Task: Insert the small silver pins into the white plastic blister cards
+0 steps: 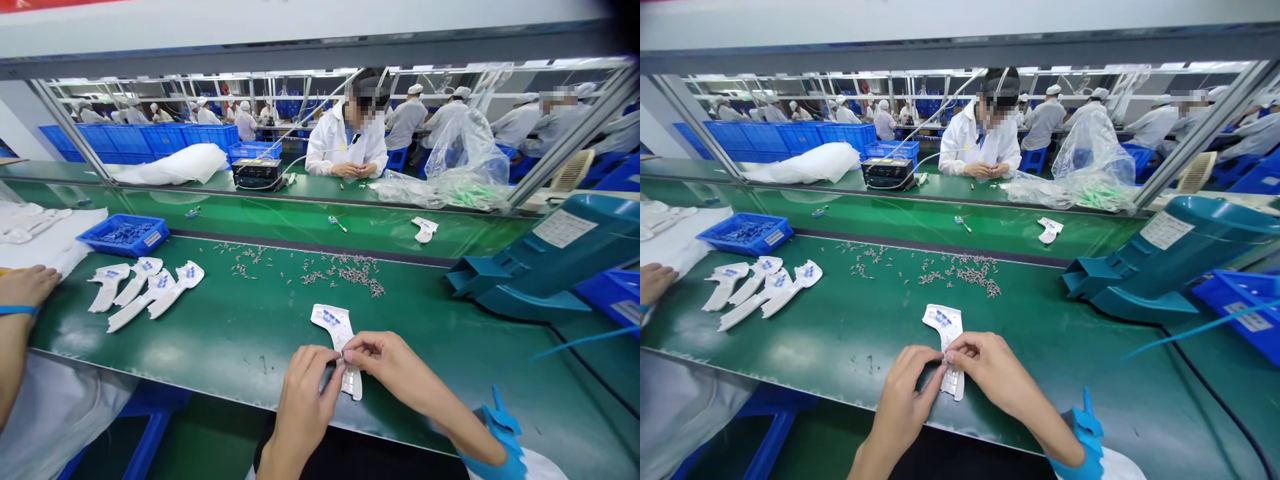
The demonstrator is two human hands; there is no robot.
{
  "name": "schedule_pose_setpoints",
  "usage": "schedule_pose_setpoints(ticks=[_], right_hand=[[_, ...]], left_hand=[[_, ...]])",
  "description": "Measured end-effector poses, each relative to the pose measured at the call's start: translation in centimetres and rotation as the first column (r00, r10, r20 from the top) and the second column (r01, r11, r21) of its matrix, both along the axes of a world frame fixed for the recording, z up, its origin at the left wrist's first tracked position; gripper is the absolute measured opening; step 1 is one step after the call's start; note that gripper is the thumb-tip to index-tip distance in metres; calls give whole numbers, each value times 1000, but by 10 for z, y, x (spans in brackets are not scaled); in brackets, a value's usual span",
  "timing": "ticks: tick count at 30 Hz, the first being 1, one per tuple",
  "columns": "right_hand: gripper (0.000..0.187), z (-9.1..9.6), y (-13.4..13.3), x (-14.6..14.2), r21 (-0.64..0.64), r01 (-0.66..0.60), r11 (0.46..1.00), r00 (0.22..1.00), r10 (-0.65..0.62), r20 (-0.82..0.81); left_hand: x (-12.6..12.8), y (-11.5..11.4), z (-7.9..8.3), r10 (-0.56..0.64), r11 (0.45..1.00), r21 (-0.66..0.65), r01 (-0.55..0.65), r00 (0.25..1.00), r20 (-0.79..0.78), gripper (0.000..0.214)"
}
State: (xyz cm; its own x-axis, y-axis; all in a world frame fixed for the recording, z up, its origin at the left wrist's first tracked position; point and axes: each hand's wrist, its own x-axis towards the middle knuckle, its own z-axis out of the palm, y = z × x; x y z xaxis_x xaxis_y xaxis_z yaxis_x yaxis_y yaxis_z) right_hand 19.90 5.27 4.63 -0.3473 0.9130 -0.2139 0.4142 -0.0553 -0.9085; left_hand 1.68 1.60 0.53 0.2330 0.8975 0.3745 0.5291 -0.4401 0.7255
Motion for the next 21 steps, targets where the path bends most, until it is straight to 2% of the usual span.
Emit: schedule_pose_setpoints(ticks=[3,6,9,13,16,21], right_hand=[[24,12,2,5,117,-107,987,977,83,196],[22,19,8,8,173,-271,947,896,183,404],[19,21,17,5,167,-389,906,799,241,552],[22,21,26,-1,172,-496,851,707,282,648],[23,22,29,-1,189,-556,809,676,308,670],[24,24,30,0,173,-567,805,674,334,659]], left_hand=[[1,1,1,-10,1000,-26,8,996,-83,18],[1,2,-1,8,999,-29,-13,984,-178,50],[2,3,-4,-23,998,-59,8,963,-267,77],[2,6,-4,-76,992,-118,38,939,-335,76],[2,6,-4,-76,991,-129,35,938,-337,75],[2,5,-5,-65,994,-104,34,948,-312,72]])
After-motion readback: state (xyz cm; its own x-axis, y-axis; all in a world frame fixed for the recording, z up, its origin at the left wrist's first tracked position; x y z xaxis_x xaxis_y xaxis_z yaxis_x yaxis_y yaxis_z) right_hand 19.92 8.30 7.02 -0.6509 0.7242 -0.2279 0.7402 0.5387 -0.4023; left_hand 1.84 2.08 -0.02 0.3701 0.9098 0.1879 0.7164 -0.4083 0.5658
